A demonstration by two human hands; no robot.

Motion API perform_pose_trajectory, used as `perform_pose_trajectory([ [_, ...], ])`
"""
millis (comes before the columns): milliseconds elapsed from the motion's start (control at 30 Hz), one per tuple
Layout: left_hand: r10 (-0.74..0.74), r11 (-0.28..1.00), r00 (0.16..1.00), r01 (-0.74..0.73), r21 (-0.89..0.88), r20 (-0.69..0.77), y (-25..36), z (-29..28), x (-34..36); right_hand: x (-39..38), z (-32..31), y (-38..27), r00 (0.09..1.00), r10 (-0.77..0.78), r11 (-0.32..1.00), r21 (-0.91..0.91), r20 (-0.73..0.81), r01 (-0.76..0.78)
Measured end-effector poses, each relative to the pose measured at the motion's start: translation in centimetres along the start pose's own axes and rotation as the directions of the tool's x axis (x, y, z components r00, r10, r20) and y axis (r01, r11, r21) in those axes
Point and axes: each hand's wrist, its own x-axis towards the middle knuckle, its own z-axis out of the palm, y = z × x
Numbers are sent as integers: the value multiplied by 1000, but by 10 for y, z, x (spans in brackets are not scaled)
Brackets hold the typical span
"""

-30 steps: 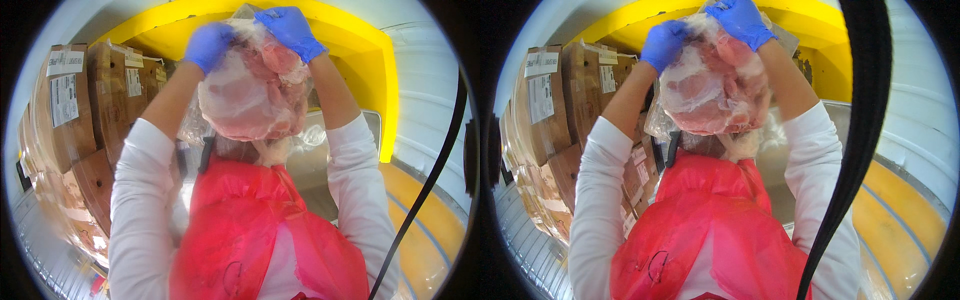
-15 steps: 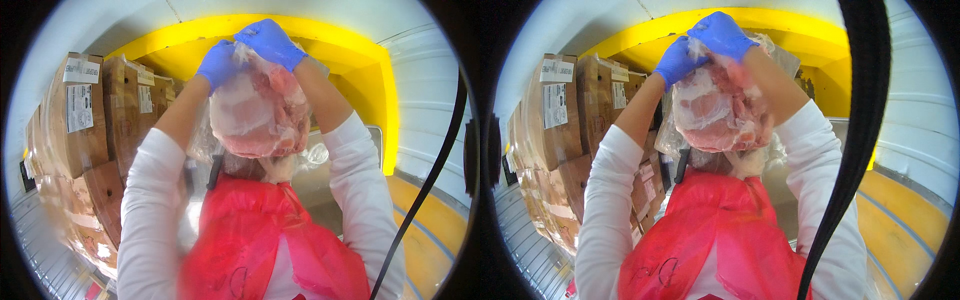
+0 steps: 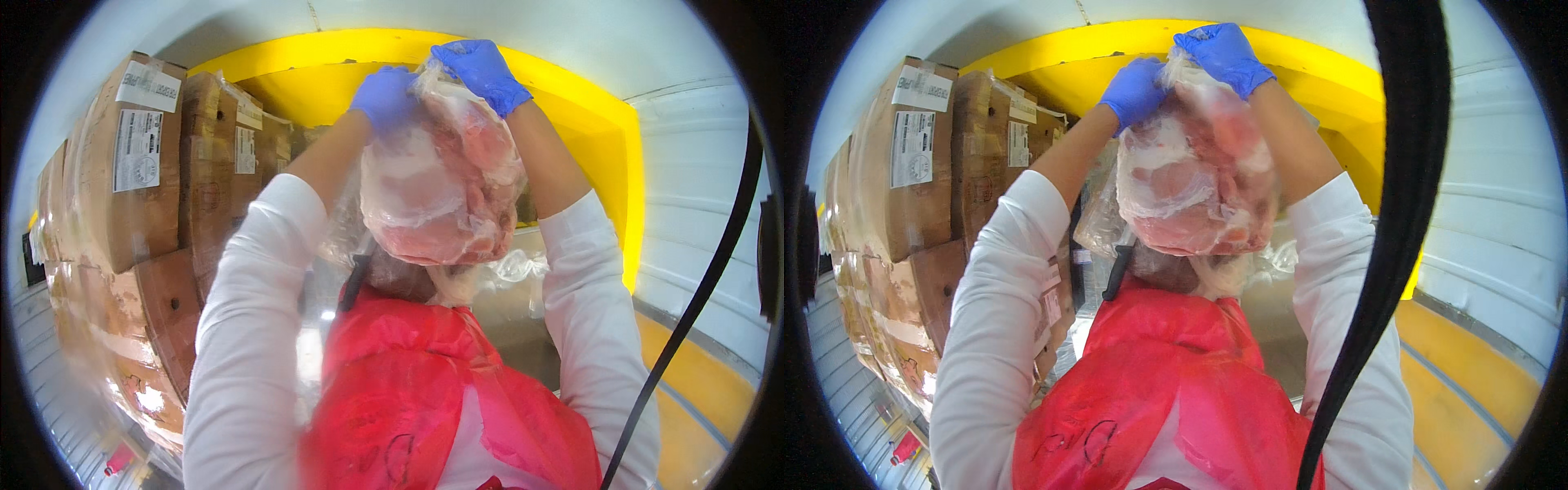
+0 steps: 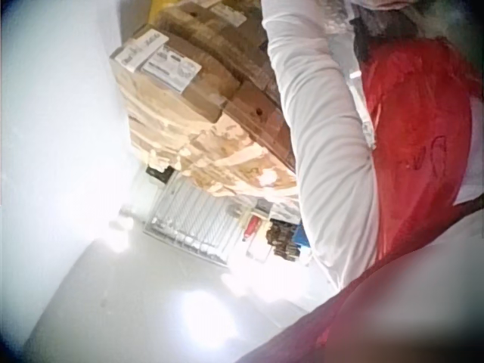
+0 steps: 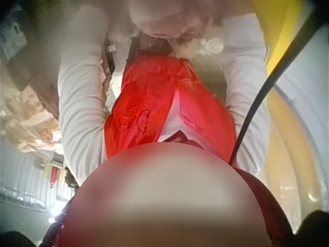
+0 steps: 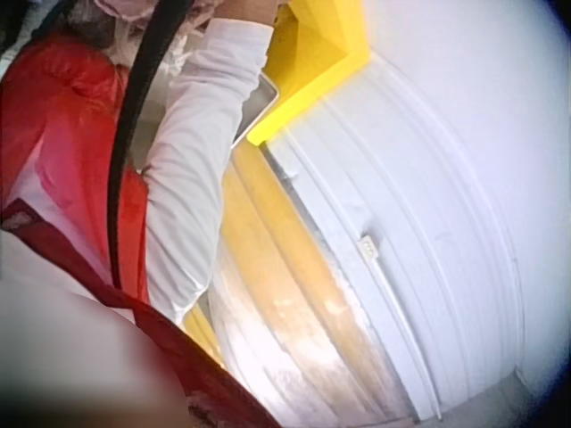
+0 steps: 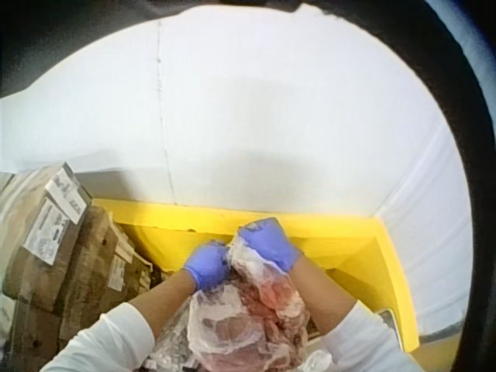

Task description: The person uses a knife to trim fat and connective tissue from a large piece of raw meat held in a plastic bag. They repeatedly cut and remove sections of the meat, placing the trimmed pieces into a metal tray.

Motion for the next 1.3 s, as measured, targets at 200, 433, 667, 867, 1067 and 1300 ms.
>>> perform_pose_trajectory([
  [200,-13,1000,996,14,12,-87,-32,32,1,37,33,7,986,-112,982,-141,127,130],
  [433,-436,877,869,352,-327,-234,28,1,-40,47,76,19,962,-249,965,-58,114,257],
  [667,-524,849,826,489,-201,-208,78,11,-18,48,65,-16,950,-258,956,189,177,225],
  [867,-596,803,746,560,-203,-297,69,30,-23,42,63,-16,954,-253,960,164,163,227],
  [1067,-695,701,683,576,-421,-223,88,11,-6,38,40,53,980,-198,979,44,29,197],
  [1300,-720,693,642,636,-341,-265,23,71,23,-20,39,49,986,-47,999,-17,-157,45],
])
